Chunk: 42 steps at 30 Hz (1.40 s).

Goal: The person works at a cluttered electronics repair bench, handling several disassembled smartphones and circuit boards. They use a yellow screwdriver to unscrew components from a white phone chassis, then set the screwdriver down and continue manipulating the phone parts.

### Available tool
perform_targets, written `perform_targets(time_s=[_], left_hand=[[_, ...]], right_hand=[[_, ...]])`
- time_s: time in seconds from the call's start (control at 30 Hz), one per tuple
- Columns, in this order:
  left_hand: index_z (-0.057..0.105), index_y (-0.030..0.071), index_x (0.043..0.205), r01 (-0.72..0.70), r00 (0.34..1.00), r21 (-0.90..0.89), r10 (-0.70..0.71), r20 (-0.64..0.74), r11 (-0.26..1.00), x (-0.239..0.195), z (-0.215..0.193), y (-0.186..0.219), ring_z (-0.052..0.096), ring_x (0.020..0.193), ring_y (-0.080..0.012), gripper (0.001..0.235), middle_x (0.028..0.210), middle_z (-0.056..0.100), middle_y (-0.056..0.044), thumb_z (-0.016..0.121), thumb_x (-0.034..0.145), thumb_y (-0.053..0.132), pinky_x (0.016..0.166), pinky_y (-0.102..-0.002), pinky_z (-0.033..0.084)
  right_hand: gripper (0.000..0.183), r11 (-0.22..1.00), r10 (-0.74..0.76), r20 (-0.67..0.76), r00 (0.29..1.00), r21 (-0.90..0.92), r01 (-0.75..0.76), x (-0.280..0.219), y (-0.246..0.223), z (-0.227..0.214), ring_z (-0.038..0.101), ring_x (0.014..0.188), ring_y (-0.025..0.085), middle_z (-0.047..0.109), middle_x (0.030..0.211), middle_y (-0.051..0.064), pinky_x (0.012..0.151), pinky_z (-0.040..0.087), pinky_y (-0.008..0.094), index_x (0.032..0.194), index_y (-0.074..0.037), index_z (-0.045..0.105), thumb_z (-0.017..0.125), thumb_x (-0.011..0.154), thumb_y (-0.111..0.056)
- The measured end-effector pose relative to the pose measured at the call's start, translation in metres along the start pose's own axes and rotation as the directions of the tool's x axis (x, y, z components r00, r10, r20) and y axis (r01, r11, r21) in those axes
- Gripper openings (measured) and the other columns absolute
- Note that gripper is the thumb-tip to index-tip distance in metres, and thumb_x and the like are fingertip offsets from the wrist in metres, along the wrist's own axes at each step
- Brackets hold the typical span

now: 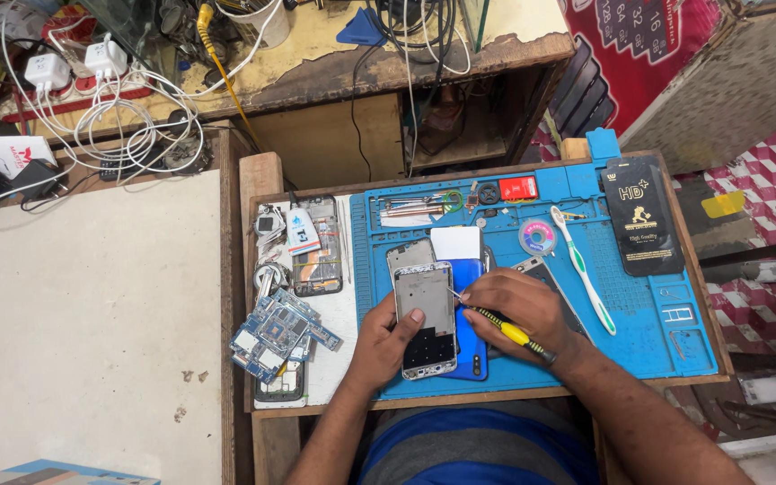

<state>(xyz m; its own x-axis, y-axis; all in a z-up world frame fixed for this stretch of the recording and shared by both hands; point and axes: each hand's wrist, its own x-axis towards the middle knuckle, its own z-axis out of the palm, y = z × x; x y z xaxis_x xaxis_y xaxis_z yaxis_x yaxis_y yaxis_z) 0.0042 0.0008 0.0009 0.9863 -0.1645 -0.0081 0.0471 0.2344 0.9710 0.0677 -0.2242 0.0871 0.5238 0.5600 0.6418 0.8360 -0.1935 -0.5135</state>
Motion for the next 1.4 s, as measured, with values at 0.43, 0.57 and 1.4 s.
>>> perform_targets(time_s=[0.43,0.57,1.4], left_hand=[[0.065,-0.002,0.127,-0.031,1.0,0.083,0.031,-0.004,0.996,-0.0009,-0.0019,-0.0019,0.072,0.1,-0.0165,0.043,0.108,0.076,-0.013,0.06,0.104,0.032,0.088,-0.031,0.058],[0.07,-0.003,0.121,-0.028,0.999,0.11,0.03,-0.013,0.994,-0.0014,-0.0026,-0.0006,0.072,0.094,-0.0165,0.039,0.102,0.077,-0.012,0.062,0.102,0.03,0.084,-0.03,0.058],[0.074,-0.003,0.113,0.003,0.997,0.114,0.006,-0.078,0.994,-0.0038,-0.0065,-0.0033,0.073,0.085,-0.0177,0.041,0.093,0.078,-0.012,0.067,0.097,0.033,0.077,-0.032,0.059]], right_hand=[[0.015,1.0,0.017,-0.023,1.0,0.001,-0.017,-0.0018,0.0031,0.0011,0.073,0.081,0.024,0.073,0.089,0.009,0.07,0.058,0.035,0.093,-0.003,0.069,0.079,0.082,0.0],[0.014,1.0,0.023,-0.02,1.0,0.019,-0.023,-0.0003,0.0022,-0.0006,0.073,0.079,0.023,0.073,0.088,0.009,0.07,0.058,0.035,0.092,-0.003,0.068,0.078,0.082,0.0],[0.025,0.997,-0.067,0.014,0.998,-0.03,0.067,-0.0045,0.005,0.007,0.072,0.095,0.025,0.071,0.103,0.01,0.082,0.057,0.039,0.103,-0.003,0.065,0.08,0.082,0.001]])
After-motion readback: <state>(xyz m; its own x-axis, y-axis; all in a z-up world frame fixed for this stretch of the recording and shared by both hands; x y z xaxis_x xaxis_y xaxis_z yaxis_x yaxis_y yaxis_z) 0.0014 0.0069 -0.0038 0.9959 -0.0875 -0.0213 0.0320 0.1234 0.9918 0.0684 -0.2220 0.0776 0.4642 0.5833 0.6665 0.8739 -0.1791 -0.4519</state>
